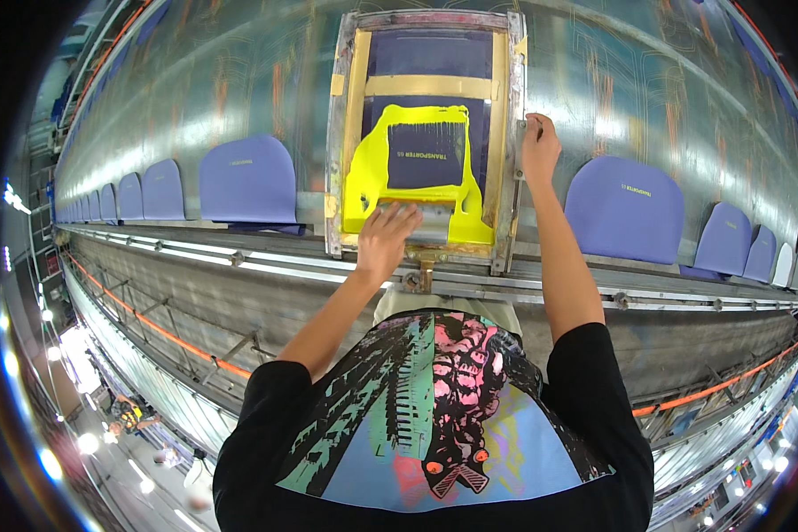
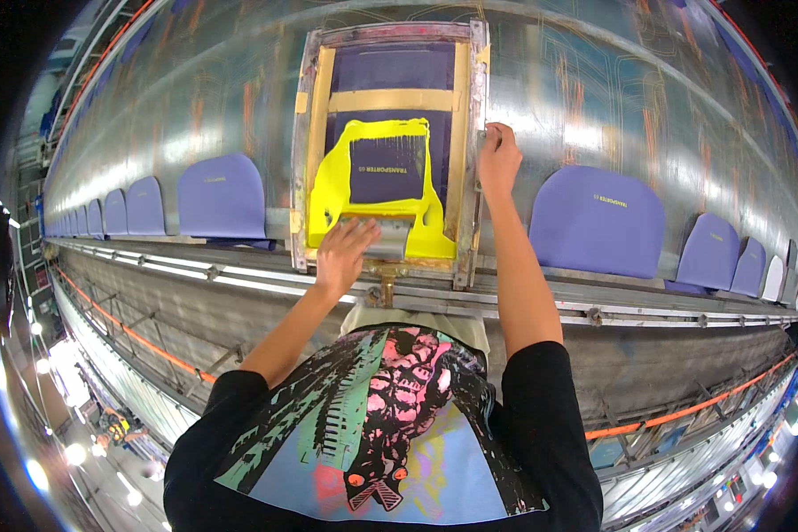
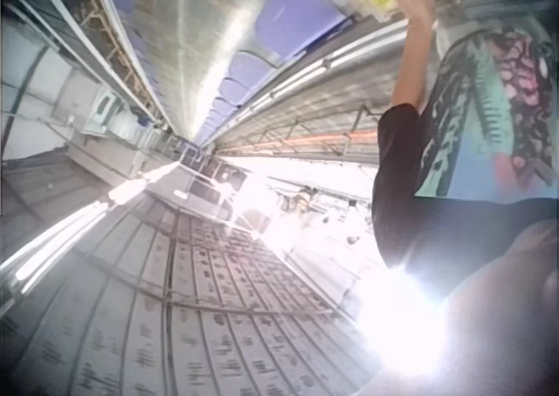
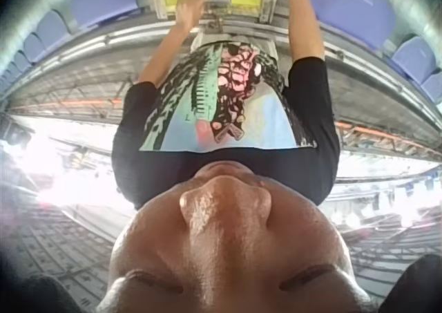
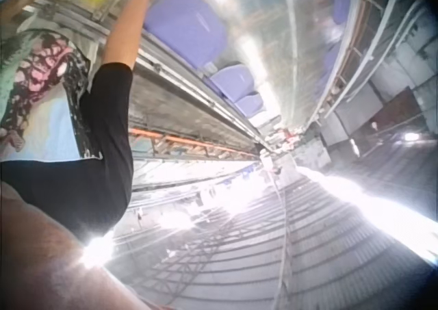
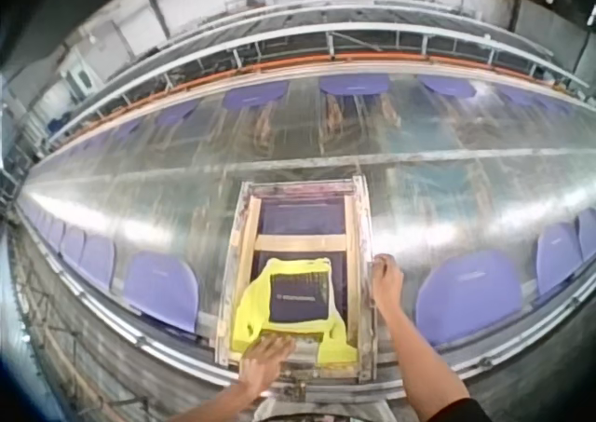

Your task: The person applies yellow ink to a screen printing frame using a squeegee, then pulls the ink across the mesh to print a design onto a purple t-shirt laid on a conveyor. The person repeats this process on multiple shirts moving along the line.

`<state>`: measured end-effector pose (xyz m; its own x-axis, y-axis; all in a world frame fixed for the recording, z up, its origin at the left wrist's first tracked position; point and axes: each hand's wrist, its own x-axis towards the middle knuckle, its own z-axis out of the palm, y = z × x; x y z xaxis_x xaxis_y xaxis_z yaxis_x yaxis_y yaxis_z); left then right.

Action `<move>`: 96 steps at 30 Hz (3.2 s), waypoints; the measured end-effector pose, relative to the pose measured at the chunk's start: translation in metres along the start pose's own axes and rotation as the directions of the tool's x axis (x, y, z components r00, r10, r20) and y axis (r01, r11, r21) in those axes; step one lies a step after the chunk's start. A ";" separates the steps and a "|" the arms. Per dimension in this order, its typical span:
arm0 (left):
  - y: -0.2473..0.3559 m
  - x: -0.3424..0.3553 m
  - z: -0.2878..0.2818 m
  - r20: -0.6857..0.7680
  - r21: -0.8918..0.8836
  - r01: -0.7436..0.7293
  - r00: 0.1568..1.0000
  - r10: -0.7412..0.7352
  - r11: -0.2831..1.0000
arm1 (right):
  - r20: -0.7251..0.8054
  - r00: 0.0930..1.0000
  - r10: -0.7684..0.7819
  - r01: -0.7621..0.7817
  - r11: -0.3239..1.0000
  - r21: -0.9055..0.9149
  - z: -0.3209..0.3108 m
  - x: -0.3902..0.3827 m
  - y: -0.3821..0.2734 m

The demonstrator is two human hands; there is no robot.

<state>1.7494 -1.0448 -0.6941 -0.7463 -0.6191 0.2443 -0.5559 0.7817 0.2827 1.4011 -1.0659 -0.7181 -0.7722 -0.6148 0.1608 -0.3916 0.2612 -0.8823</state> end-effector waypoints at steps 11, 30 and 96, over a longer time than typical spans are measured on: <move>-0.041 0.167 -0.005 -0.059 -0.037 0.075 0.995 -0.077 0.996 | 0.021 0.999 0.042 -0.042 0.999 0.010 -0.014 -0.003 -0.006; -0.057 0.162 -0.021 0.051 0.057 0.199 0.978 -0.202 0.978 | 0.049 0.998 0.028 -0.029 0.999 0.028 0.008 -0.003 -0.020; -0.080 0.122 -0.129 -0.157 -0.056 0.013 0.987 -0.022 0.998 | 0.045 0.987 0.156 -0.156 0.988 0.012 -0.003 -0.008 -0.159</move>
<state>1.7499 -1.1928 -0.5667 -0.6674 -0.6400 0.3806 -0.5445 0.7681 0.3369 1.4682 -1.1006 -0.5776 -0.8006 -0.5992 0.0016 -0.2603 0.3453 -0.9017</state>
